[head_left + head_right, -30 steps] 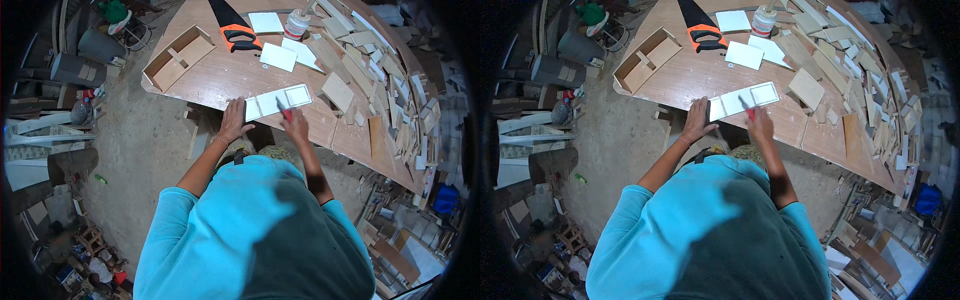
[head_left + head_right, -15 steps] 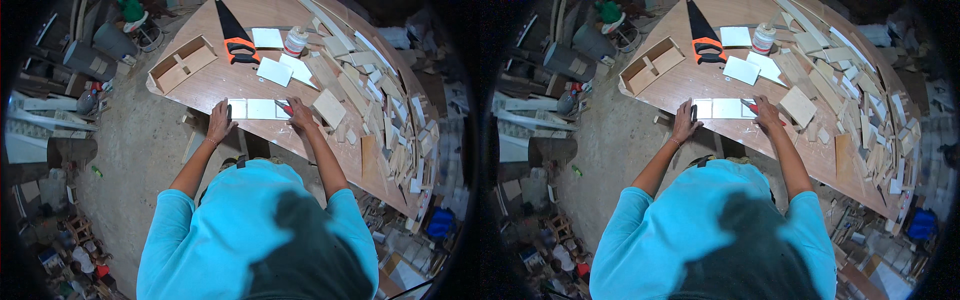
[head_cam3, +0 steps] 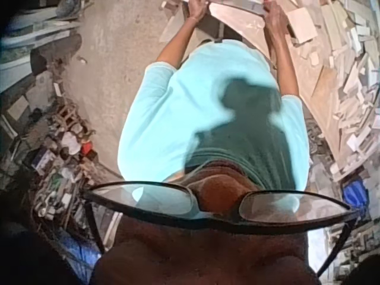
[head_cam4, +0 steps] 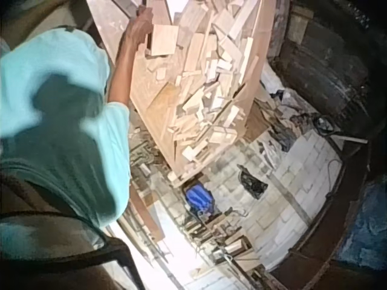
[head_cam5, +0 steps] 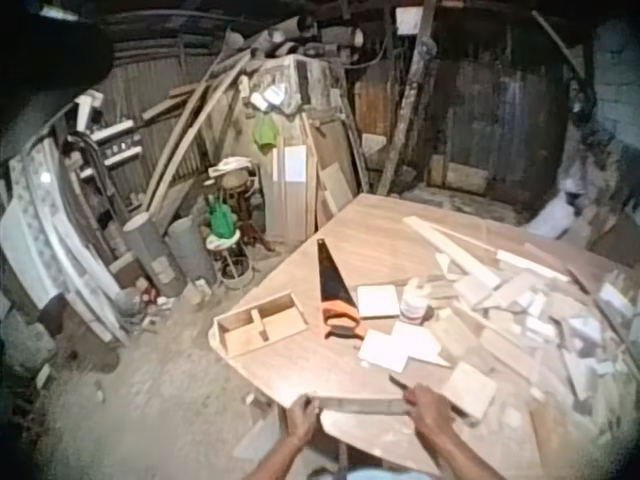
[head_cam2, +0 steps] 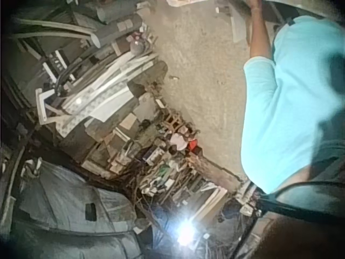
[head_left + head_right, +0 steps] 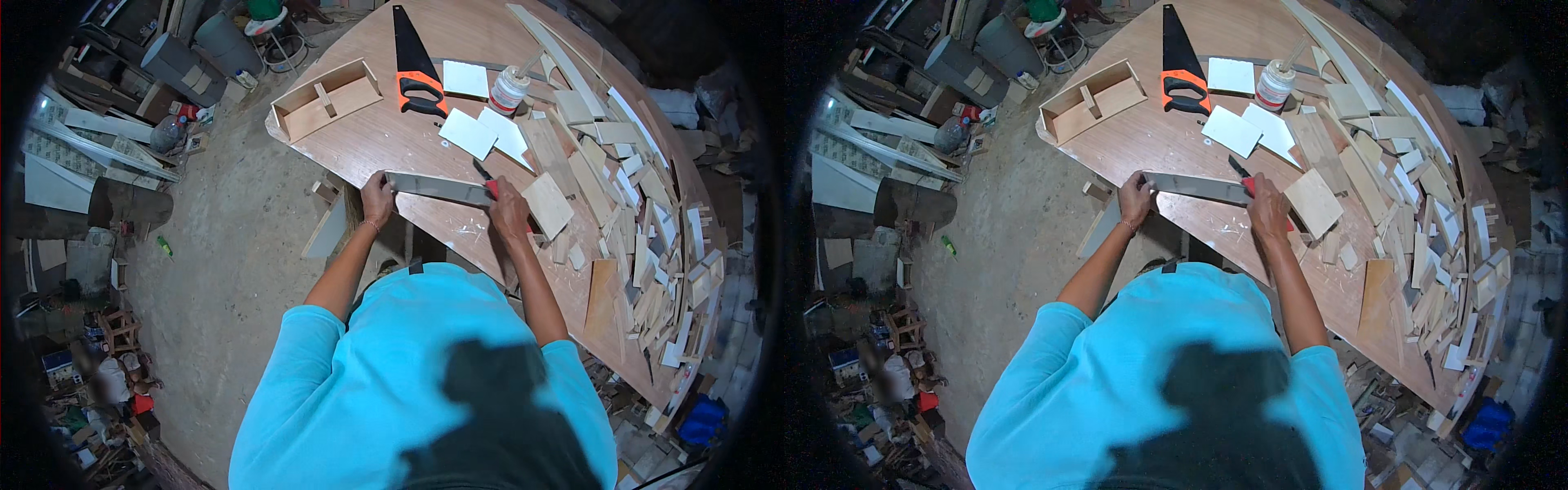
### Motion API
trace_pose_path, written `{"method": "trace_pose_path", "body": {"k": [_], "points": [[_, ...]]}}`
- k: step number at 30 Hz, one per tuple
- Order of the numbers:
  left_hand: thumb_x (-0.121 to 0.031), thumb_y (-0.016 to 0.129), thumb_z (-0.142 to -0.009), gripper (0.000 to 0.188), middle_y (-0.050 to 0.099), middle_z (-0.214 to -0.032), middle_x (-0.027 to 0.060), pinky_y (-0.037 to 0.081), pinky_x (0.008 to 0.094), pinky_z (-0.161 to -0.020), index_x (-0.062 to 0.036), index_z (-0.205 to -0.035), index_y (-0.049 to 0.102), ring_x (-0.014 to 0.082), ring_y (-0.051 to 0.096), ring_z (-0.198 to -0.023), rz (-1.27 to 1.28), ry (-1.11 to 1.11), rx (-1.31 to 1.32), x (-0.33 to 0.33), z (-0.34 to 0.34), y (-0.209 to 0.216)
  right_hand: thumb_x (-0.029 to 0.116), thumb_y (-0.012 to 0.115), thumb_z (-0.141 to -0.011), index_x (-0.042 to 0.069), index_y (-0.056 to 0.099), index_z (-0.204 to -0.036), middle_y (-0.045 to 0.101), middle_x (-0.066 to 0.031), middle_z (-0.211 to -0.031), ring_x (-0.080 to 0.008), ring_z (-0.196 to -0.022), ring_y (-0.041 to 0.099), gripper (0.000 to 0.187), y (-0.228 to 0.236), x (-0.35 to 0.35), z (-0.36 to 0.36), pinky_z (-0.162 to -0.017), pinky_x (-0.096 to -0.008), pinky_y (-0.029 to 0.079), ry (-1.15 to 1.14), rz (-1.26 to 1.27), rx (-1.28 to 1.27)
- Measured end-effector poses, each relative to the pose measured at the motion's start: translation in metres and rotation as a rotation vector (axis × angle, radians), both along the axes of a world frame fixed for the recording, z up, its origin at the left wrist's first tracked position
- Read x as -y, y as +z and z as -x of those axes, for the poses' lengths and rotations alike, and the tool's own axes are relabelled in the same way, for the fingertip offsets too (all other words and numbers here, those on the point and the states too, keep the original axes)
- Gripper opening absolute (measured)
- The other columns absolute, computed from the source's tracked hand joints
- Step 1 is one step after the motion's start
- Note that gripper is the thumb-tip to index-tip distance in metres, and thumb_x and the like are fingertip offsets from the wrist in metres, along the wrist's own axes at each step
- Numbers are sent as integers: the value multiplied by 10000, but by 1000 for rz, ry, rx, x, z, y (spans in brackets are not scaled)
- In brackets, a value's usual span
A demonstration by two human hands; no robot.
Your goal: The person is cutting small white panels with a utility knife and fitting them into a wooden grid structure.
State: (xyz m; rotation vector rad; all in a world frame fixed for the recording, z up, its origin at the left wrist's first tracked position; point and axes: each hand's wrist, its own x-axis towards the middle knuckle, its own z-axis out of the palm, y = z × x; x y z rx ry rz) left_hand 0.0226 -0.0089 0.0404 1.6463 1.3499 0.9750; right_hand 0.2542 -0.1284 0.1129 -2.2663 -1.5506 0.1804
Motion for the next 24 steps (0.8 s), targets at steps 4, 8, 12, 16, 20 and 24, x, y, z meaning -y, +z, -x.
{"method": "trace_pose_path", "body": {"k": [4, 8, 12, 16, 20, 24], "points": [[-8, 562, -752, 201, 642, -828, 164, 481, 310, -721, 31, -946, 593, 239, 631, -763, 132, 20, -24, 7, -3, 6, 108, 556, -780, 27, 486, -904, 591, -193, -842, -382, -792, 586, 164, -26, 10, -2, -656, -476, 444, -68, 45, 9], [-5, 559, -757, 185, 648, -850, 155, 480, 306, -729, 29, -934, 599, 218, 631, -782, 79, 22, -1, -6, -9, 1, 212, 617, -787, 31, 485, -908, 589, -191, -838, -383, -776, 591, 255, -31, 5, -5, -645, -463, 465, -75, 47, -27], [1, 560, -758, 192, 650, -854, 143, 478, 296, -743, 26, -944, 599, 205, 628, -790, 129, 40, 40, -3, -10, -3, 234, 632, -774, 29, 489, -918, 598, -201, -840, -387, -790, 592, 288, -31, 3, -10, -661, -468, 462, -70, 91, -36], [5, 565, -760, 206, 645, -861, 117, 478, 285, -743, 28, -963, 595, 178, 618, -792, 168, 27, 97, -7, -7, -8, 285, 651, -750, 16, 501, -925, 609, -231, -845, -389, -817, 594, 354, -35, 4, -18, -690, -468, 454, -83, 194, -145], [7, 592, -763, 363, 623, -906, 108, 482, 239, -691, 63, -1108, 497, 142, 600, -792, 307, 20, 266, -6, -14, -5, 296, 656, -731, -1, 545, -907, 609, -240, -829, -380, -806, 597, 362, -51, 12, -24, -708, -454, 450, -124, 192, -202], [-45, 643, -769, 527, 606, -929, 124, 481, 203, -664, 115, -1197, 378, 129, 588, -788, 522, 46, 612, 9, -27, -18, 278, 650, -743, -16, 552, -816, 605, -191, -712, -336, -645, 604, 319, -67, 19, -20, -603, -412, 461, -152, 143, -257]]}}
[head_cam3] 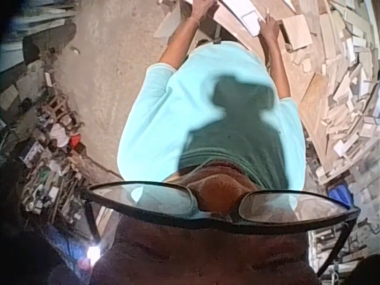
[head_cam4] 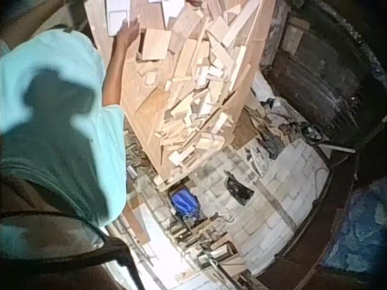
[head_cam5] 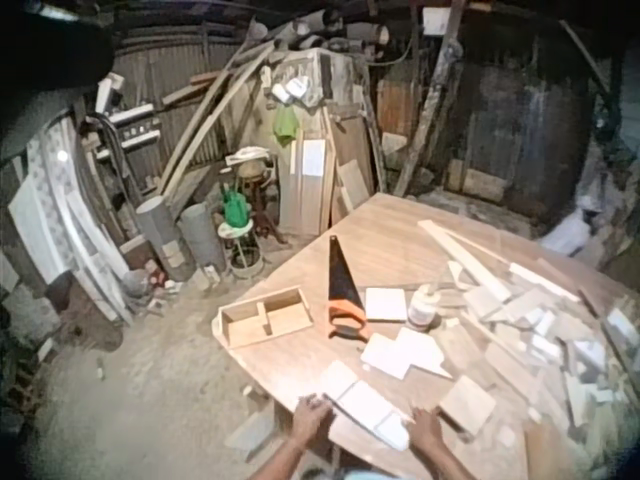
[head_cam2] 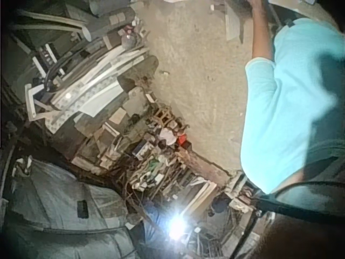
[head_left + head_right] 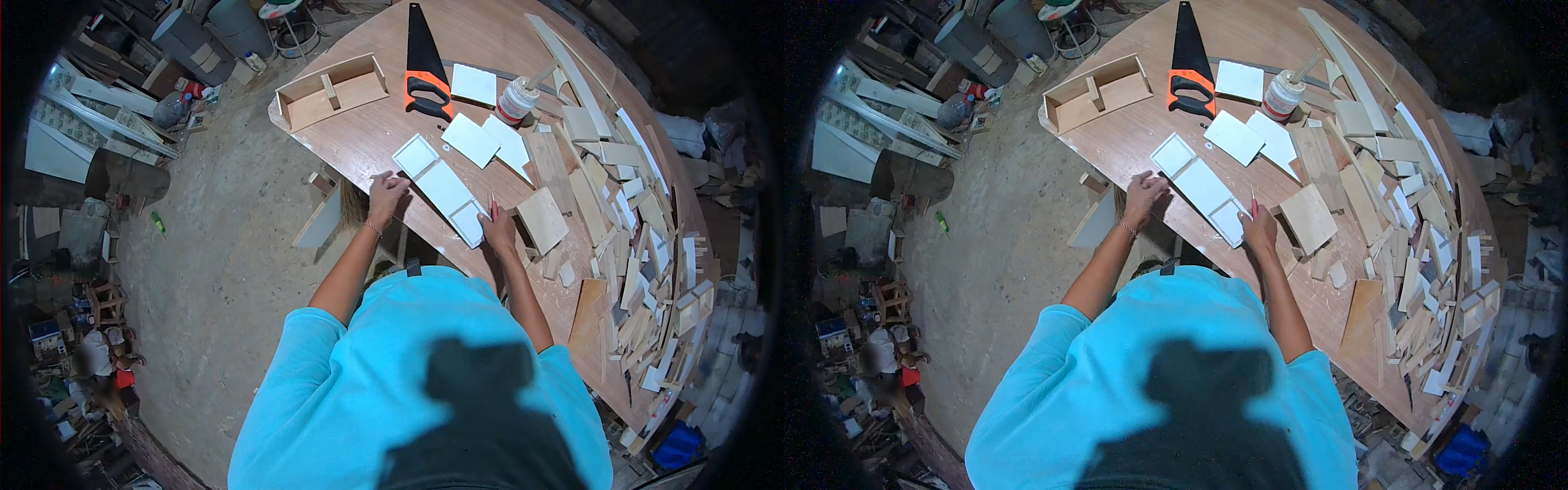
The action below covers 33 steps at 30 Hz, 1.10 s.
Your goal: The person is cutting small white panels with a utility knife and fitting them into a wooden grid structure.
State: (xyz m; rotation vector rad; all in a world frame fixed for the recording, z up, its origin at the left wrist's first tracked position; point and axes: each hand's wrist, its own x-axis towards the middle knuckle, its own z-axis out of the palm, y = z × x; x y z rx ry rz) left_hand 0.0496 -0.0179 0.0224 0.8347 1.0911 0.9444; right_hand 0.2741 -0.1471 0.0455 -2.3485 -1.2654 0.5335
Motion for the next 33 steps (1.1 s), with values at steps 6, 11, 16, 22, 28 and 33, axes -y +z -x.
{"method": "trace_pose_path", "body": {"k": [6, 11, 16, 22, 28, 33], "points": [[-36, 604, -801, 214, 618, -862, 96, 463, 232, -663, 65, -971, 520, 126, 579, -760, -16, -94, -116, 6, -23, 1, 277, 631, -769, -7, 571, -853, 603, -160, -667, -225, -480, 596, 303, 5, 11, 23, -453, -341, 478, -135, 109, -505], [13, 565, -807, 183, 624, -890, 106, 468, 240, -685, 52, -981, 521, 129, 586, -781, -79, -56, -60, 5, -23, 20, 186, 623, -788, -21, 577, -840, 572, -69, -651, -131, -428, 521, 219, 41, -2, 28, -422, -265, 433, -86, 201, -446], [40, 550, -801, 216, 616, -943, 113, 469, 238, -736, 56, -1012, 511, 138, 591, -839, -109, -108, 0, 8, -32, 45, 171, 618, -795, -29, 611, -920, 581, -44, -629, -90, -438, 522, 235, 51, -41, 22, -392, -206, 380, -76, -244, -753], [37, 537, -796, 216, 614, -935, 106, 466, 239, -746, 58, -1011, 520, 129, 587, -842, -151, -193, -23, 10, -33, 46, 204, 647, -763, -16, 652, -876, 564, -19, -595, -88, -455, 513, 247, 58, -76, 31, -432, -238, 398, -45, -263, -881], [24, 540, -790, 243, 611, -942, 113, 463, 235, -745, 70, -1028, 528, 127, 582, -832, -152, -201, -85, 11, -33, 56, 168, 644, -767, -15, 630, -787, 548, -7, -587, -69, -478, 474, 184, 54, -73, 35, -438, -227, 370, -28, -272, -880], [18, 526, -799, 277, 614, -965, 109, 456, 253, -773, 65, -1072, 530, 140, 580, -866, -226, -215, -155, 4, -34, 49, 163, 640, -771, -24, 613, -836, 545, -13, -600, -74, -469, 487, 201, 60, -68, 35, -424, -214, 359, -53, -240, -993]]}}
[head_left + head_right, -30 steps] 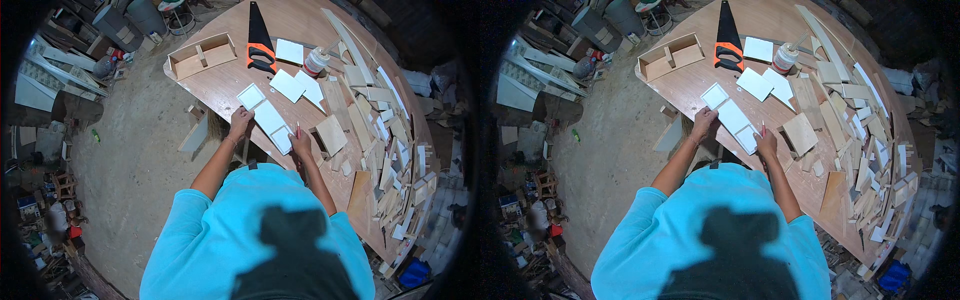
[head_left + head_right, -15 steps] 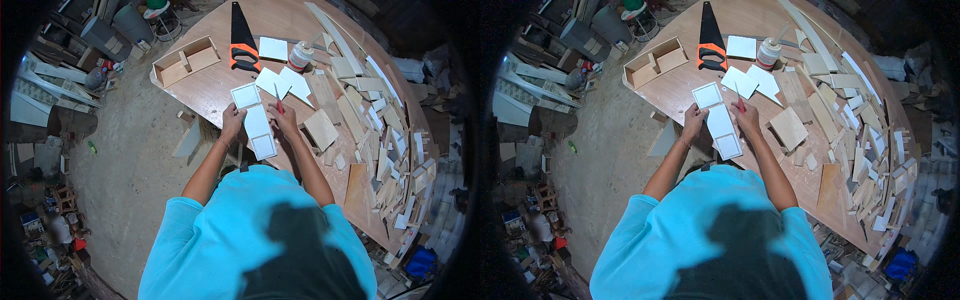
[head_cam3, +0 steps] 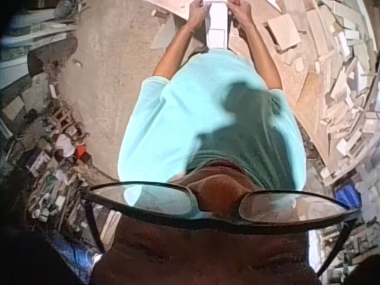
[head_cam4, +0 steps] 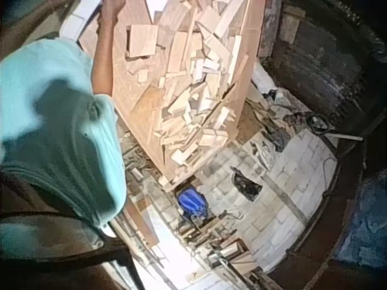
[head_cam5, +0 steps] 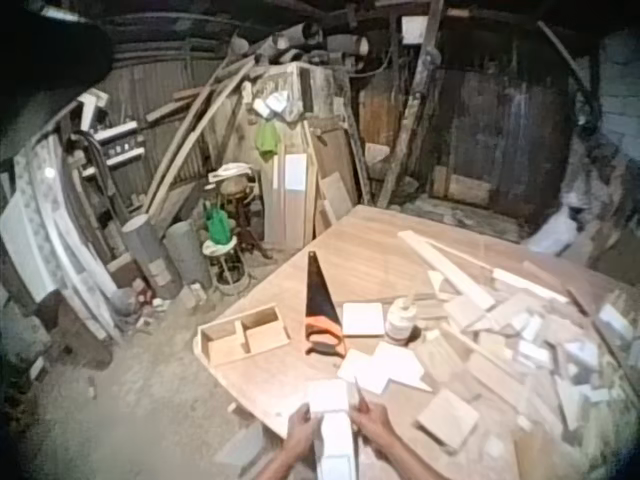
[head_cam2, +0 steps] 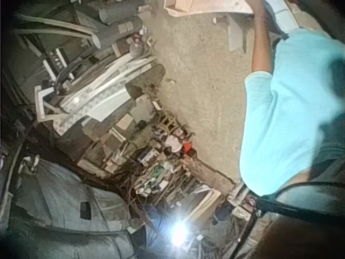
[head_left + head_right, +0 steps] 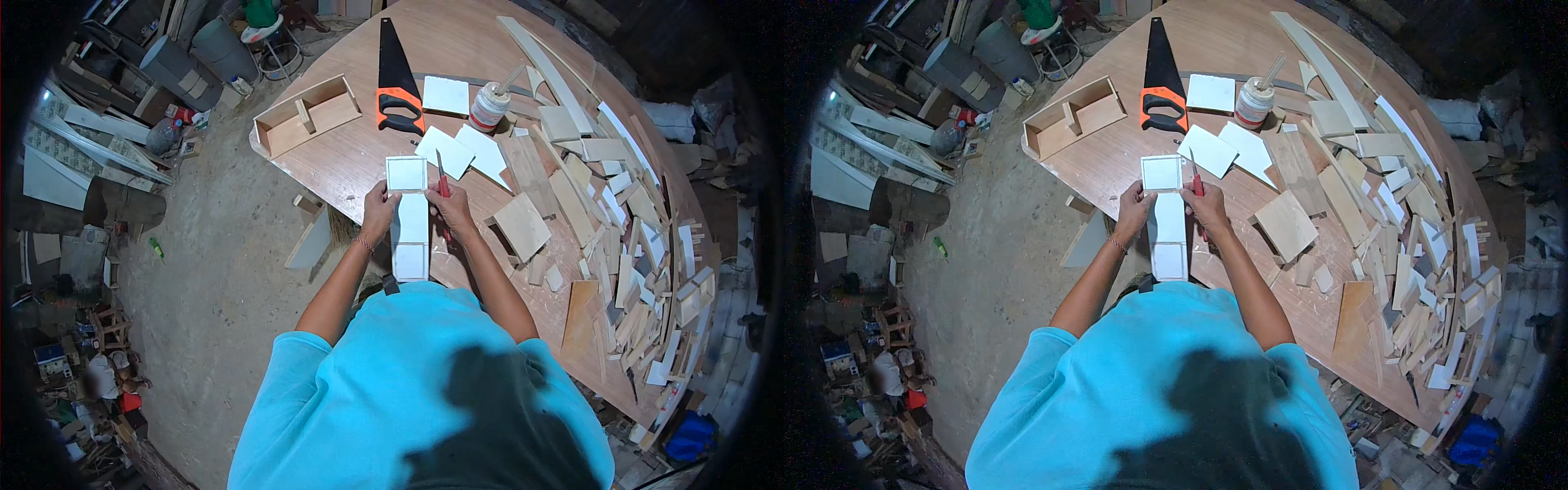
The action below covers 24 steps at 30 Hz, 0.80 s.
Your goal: The person is cutting small white panels with a utility knife and fitting them into a wooden grid structure.
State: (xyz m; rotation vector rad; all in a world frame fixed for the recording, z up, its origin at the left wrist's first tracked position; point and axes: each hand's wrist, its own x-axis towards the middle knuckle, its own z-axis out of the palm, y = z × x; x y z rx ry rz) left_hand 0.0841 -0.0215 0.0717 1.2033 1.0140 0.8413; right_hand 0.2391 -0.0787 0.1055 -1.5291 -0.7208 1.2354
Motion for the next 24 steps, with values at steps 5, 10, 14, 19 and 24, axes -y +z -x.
{"method": "trace_pose_path", "body": {"k": [5, 10, 14, 19, 24], "points": [[-8, 509, -802, 402, 614, -1040, 169, 441, 292, -830, 25, -1202, 485, 216, 593, -940, -246, -18, -138, -20, -4, -5, 274, 626, -816, 18, 583, -847, 531, 1, -605, -49, -427, 462, 262, -12, 10, -6, -361, -177, 320, -17, 5, -105], [-93, 497, -793, 531, 609, -916, 171, 433, 317, -798, -63, -1312, 389, 254, 582, -838, -374, -428, -620, -39, -3, -17, 382, 482, -898, 13, 516, -927, 530, -36, -657, -73, -419, 472, 372, -44, 41, 2, -342, -194, 349, 32, 139, -191], [-90, 502, -773, 574, 593, -874, 153, 421, 388, -758, -191, -1329, 395, 289, 582, -825, -395, -654, -925, -38, 3, -31, 376, 376, -935, 30, 427, -976, 524, -65, -660, -116, -418, 491, 353, -56, 64, 0, -336, -227, 373, 66, 287, -100], [-143, 549, -794, 481, 532, -892, 136, 385, 412, -766, -234, -1262, 488, 271, 529, -832, -573, -592, -1039, -30, -5, -35, 372, 338, -941, -13, 418, -941, 548, -101, -637, -154, -448, 545, 393, -47, 69, -1, -361, -274, 435, 99, 398, 145], [-90, 567, -755, 427, 510, -995, 144, 339, 442, -836, -162, -1175, 538, 293, 488, -982, -627, -519, -979, -21, -14, -33, 333, 374, -929, -22, 447, -958, 590, -193, -705, -291, -536, 599, 363, -62, 63, -14, -492, -403, 478, 175, 442, 396]]}}
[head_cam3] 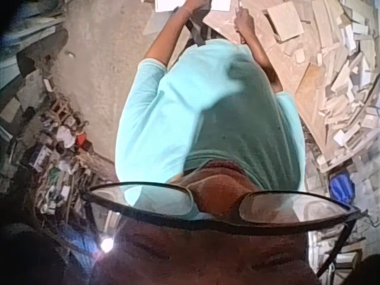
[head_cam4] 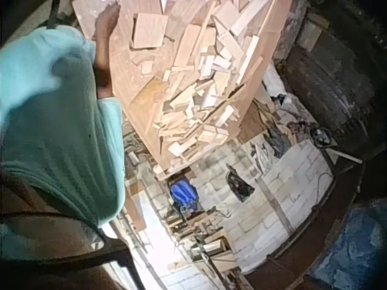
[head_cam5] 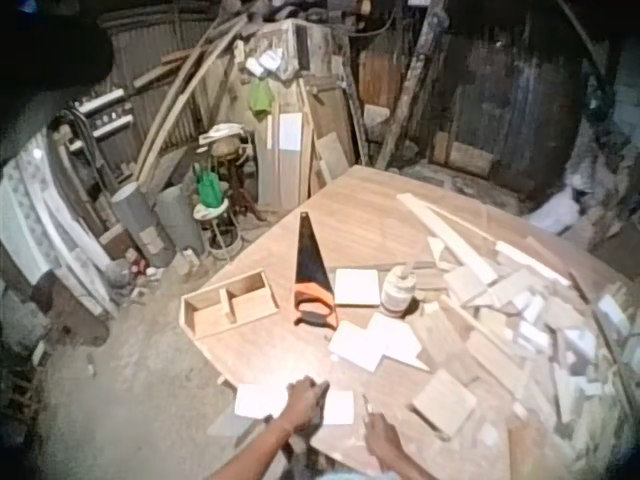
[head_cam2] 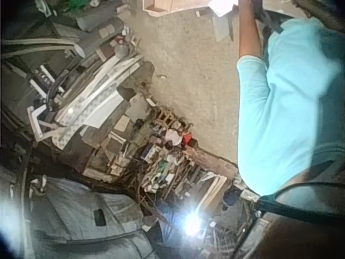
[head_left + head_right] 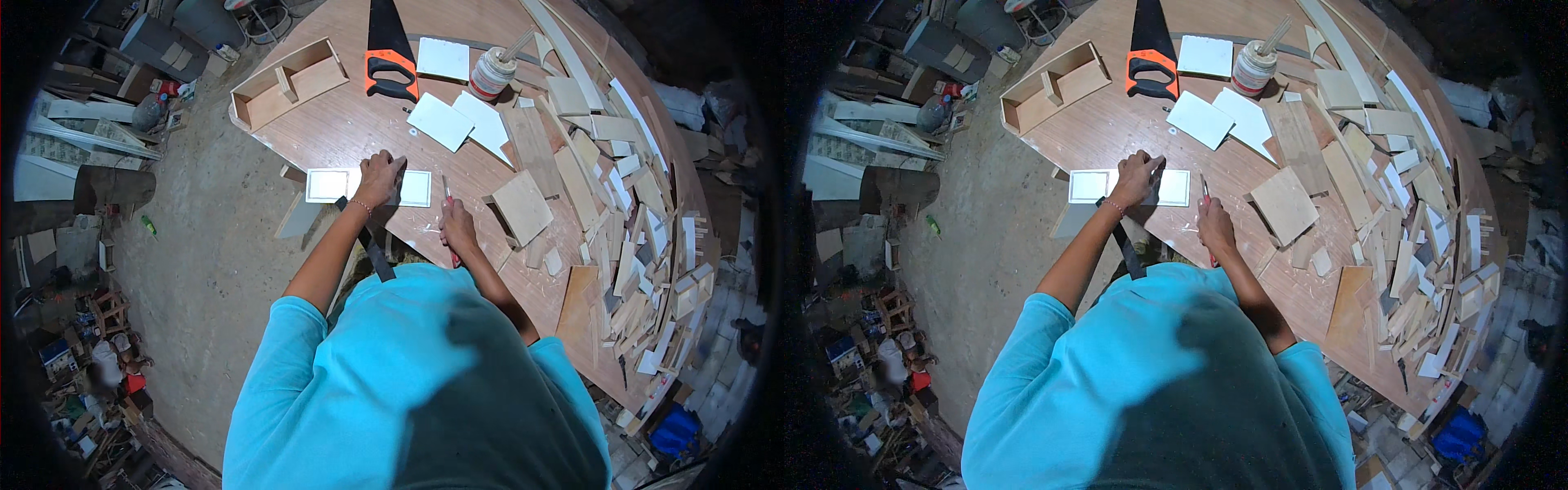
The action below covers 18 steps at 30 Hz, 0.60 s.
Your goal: The person is cutting small white panels with a utility knife and fitting them into a wooden grid structure.
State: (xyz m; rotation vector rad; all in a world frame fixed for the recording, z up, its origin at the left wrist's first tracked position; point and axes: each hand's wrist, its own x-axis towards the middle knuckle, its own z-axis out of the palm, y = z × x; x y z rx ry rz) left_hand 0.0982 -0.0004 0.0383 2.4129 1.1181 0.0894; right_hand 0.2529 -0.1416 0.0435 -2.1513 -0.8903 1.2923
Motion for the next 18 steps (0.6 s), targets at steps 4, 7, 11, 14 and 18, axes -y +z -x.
{"method": "trace_pose_path", "body": {"k": [4, 7, 11, 14, 18], "points": [[-83, 616, -711, 430, 512, -994, 139, 354, 440, -839, -84, -1132, 528, 297, 484, -987, -136, 53, 121, -4, -22, -2, 325, 393, -915, -36, 455, -973, 588, -272, -811, -413, -726, 597, 372, -34, -1, -9, -666, -480, 459, -20, -87, 137], [-172, 685, -682, 549, 501, -1021, 160, 366, 437, -854, -33, -1172, 481, 311, 467, -1010, -111, 51, 104, -18, -47, -2, 330, 407, -904, -43, 451, -992, 570, -306, -897, -461, -860, 552, 386, -35, -3, -10, -761, -512, 418, -63, -72, 67], [-356, 743, -609, 842, 401, -1133, 280, 336, 470, -895, 17, -1260, 360, 401, 395, -1076, -260, 112, 176, -25, -88, 5, 337, 419, -902, -28, 451, -1011, 571, -295, -915, -455, -837, 563, 382, -32, -2, -12, -742, -510, 426, -75, -100, 78], [-589, 742, -522, 1224, 153, -1299, 425, 202, 605, -974, 14, -1376, 106, 563, 172, -1220, -138, 185, 19, -26, -112, 7, 338, 425, -899, -23, 452, -1014, 571, -293, -911, -458, -824, 564, 380, -27, -2, -13, -734, -513, 427, -98, -95, 71], [-604, 747, -489, 1293, 108, -1319, 431, 135, 620, -996, -19, -1392, 31, 547, 99, -1262, -39, 251, -116, -33, -126, 16, 340, 435, -894, -20, 461, -1012, 570, -290, -913, -462, -831, 561, 380, -29, -5, -8, -739, -514, 427, -89, -124, 73]]}}
